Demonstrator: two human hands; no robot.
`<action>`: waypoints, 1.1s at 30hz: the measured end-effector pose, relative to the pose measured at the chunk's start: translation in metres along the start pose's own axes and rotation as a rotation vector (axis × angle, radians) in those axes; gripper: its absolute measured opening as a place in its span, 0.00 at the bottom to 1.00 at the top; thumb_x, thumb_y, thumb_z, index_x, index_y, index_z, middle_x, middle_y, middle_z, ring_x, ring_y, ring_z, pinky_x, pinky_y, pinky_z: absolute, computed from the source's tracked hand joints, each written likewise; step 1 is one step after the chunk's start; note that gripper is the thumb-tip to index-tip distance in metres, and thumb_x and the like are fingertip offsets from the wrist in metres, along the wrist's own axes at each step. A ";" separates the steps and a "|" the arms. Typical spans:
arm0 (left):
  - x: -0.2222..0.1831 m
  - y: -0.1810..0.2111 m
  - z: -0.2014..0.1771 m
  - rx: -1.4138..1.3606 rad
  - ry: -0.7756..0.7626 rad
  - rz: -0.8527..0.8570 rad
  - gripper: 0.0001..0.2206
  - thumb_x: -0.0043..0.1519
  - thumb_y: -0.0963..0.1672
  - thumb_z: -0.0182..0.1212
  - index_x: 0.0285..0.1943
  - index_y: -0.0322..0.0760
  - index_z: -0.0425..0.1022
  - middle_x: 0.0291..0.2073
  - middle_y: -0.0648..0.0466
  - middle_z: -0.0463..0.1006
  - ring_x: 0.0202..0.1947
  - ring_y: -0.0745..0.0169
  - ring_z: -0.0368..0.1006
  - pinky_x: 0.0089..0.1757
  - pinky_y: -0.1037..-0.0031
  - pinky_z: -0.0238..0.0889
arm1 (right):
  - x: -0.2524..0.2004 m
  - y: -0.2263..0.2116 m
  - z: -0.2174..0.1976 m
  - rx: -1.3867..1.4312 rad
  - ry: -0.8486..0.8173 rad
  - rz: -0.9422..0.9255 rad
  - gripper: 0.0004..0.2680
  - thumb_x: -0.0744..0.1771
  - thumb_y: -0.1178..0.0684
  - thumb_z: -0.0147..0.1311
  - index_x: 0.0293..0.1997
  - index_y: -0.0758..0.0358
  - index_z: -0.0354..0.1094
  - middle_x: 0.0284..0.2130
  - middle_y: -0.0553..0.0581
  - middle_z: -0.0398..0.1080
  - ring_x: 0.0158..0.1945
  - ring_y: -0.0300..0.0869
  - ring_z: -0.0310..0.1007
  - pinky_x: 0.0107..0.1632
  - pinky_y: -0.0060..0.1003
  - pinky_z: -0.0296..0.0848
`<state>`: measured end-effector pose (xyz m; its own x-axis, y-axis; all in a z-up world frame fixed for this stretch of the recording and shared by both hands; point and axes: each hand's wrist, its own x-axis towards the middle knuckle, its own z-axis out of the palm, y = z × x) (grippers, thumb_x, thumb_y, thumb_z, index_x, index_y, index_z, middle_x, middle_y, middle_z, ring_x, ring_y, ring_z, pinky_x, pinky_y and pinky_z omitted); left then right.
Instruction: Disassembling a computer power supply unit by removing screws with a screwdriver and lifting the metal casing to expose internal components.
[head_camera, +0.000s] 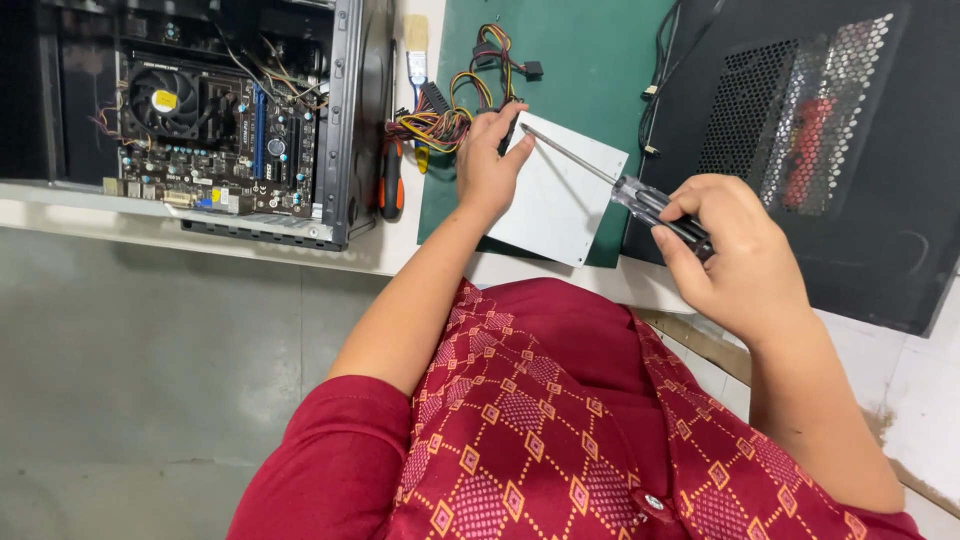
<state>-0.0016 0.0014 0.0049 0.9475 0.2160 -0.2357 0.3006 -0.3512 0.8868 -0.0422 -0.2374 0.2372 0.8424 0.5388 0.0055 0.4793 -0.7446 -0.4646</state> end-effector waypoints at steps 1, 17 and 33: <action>-0.001 0.001 0.000 0.002 -0.004 0.004 0.18 0.62 0.52 0.58 0.62 0.63 0.74 0.48 0.61 0.72 0.45 0.59 0.72 0.46 0.69 0.62 | -0.002 0.002 0.001 0.000 0.004 0.004 0.04 0.69 0.61 0.56 0.46 0.67 0.67 0.46 0.60 0.70 0.55 0.51 0.70 0.53 0.42 0.71; -0.005 0.001 -0.002 -0.022 0.033 0.037 0.18 0.63 0.48 0.60 0.63 0.63 0.75 0.53 0.58 0.75 0.59 0.50 0.73 0.61 0.58 0.64 | -0.017 0.001 0.035 0.008 0.107 0.029 0.04 0.69 0.55 0.57 0.47 0.60 0.72 0.46 0.55 0.74 0.48 0.49 0.79 0.47 0.38 0.78; -0.006 0.000 -0.001 -0.013 0.071 0.102 0.18 0.63 0.47 0.61 0.63 0.56 0.77 0.50 0.53 0.76 0.56 0.46 0.74 0.59 0.56 0.65 | -0.027 -0.024 0.037 -0.168 0.099 0.063 0.07 0.70 0.54 0.57 0.49 0.64 0.74 0.45 0.60 0.77 0.43 0.49 0.81 0.43 0.36 0.80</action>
<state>-0.0078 0.0013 0.0064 0.9628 0.2440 -0.1159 0.2016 -0.3632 0.9097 -0.0858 -0.2191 0.2154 0.8883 0.4535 0.0718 0.4519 -0.8355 -0.3126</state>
